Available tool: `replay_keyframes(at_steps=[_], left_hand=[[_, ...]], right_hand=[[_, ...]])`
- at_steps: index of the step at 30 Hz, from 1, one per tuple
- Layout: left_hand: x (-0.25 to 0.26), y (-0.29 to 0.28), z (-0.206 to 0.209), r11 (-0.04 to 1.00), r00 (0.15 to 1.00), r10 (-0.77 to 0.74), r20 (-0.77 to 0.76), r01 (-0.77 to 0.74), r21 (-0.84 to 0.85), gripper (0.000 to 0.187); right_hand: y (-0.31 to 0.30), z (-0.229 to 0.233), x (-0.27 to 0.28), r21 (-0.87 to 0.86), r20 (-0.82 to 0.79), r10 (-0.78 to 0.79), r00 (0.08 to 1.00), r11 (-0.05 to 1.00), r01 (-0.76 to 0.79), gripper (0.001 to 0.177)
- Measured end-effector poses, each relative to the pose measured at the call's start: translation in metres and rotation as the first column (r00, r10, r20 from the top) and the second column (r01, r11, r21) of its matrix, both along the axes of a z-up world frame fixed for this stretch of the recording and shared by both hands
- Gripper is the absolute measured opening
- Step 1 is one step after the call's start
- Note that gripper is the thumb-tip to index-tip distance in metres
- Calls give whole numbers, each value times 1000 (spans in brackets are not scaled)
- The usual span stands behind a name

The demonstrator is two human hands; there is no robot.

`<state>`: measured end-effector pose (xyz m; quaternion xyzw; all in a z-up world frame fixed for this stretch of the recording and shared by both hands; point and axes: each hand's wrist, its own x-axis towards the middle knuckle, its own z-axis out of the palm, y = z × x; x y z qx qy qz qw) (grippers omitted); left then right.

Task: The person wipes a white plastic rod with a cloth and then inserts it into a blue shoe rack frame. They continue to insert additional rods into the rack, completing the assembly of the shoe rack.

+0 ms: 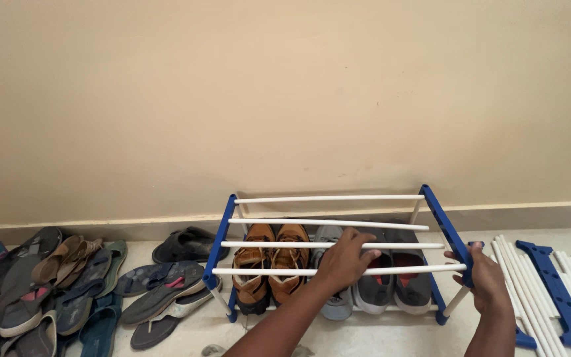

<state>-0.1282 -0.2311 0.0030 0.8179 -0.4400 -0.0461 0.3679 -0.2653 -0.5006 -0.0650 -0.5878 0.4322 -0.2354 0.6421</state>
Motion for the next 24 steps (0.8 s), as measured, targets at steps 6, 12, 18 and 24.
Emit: replay_keyframes(at_steps=[6,12,18,24], left_hand=[[31,-24,-13,996,931,-12,364,-22,88,47],[48,-43,-18,914,965,-71,251,-38,404,41],[54,-44,-27,952,979,-58,196,-4,305,27],[50,-40,-33,974,972,-60,225,8,224,31]], right_hand=[[-15,-1,4,59,109,77,991,995,-84,41],[-22,-2,10,106,129,73,989,991,-87,45],[-8,15,5,96,147,104,984,988,-119,49],[3,26,3,95,197,116,974,986,-136,51]])
